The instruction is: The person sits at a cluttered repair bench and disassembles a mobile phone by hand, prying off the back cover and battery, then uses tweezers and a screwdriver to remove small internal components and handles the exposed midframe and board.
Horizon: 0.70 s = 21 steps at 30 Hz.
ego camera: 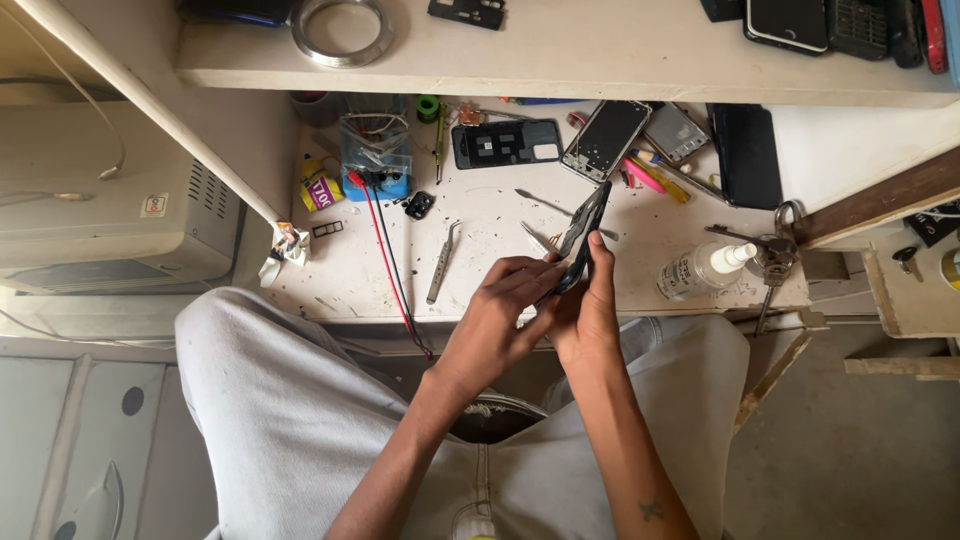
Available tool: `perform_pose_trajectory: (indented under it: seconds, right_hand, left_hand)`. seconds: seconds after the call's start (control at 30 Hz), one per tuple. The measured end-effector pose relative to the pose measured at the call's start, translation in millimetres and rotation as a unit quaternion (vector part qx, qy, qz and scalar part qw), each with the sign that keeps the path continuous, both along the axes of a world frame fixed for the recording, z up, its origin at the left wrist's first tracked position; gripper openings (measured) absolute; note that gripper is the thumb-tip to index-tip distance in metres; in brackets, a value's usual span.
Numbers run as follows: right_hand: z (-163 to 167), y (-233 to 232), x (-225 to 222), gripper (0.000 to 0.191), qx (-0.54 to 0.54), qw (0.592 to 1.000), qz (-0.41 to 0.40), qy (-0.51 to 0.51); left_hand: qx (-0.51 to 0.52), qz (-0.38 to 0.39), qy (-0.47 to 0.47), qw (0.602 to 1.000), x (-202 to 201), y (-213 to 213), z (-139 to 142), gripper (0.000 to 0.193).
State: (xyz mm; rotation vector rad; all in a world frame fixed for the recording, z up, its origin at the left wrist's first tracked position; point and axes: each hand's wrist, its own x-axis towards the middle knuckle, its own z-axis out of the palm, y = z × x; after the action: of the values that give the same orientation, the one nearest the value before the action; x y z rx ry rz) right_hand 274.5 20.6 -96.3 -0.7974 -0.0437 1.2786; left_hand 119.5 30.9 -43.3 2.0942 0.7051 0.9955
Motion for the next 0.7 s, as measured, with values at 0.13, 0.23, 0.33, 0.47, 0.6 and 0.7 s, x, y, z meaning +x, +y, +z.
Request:
perform_pose_trajectory:
  seconds: [0.13, 0.23, 0.33, 0.47, 0.6, 0.7]
  right_hand:
    - [-4, 2, 2, 0.041, 0.009, 1.0, 0.002, 0.027]
    - [-7, 3, 3, 0.041, 0.005, 1.0, 0.004, 0.028]
    - [-11, 4, 4, 0.04, 0.004, 1.0, -0.002, 0.031]
    - [-14, 5, 4, 0.044, -0.004, 0.999, -0.005, 0.033]
    - [-17, 5, 7, 0.045, -0.013, 0.999, -0.014, 0.031]
    - [-21, 5, 11, 0.044, -0.013, 1.0, -0.014, 0.018]
  left_hand:
    - [0.031, 0.013, 0.029, 0.999, 1, 2, -3, 0.039]
    - [0.072, 0.03, 0.068, 0.995, 3, -1, -6, 0.046]
    - [0.075, 0.026, 0.08, 0.994, 3, -1, -9, 0.05]
    - [0.124, 0.068, 0.107, 0.984, 8, -3, -16, 0.052]
    - [0.137, 0.09, 0.119, 0.979, 14, -6, -25, 0.051]
    - [0.145, 0.101, 0.13, 0.976, 19, -8, -28, 0.051]
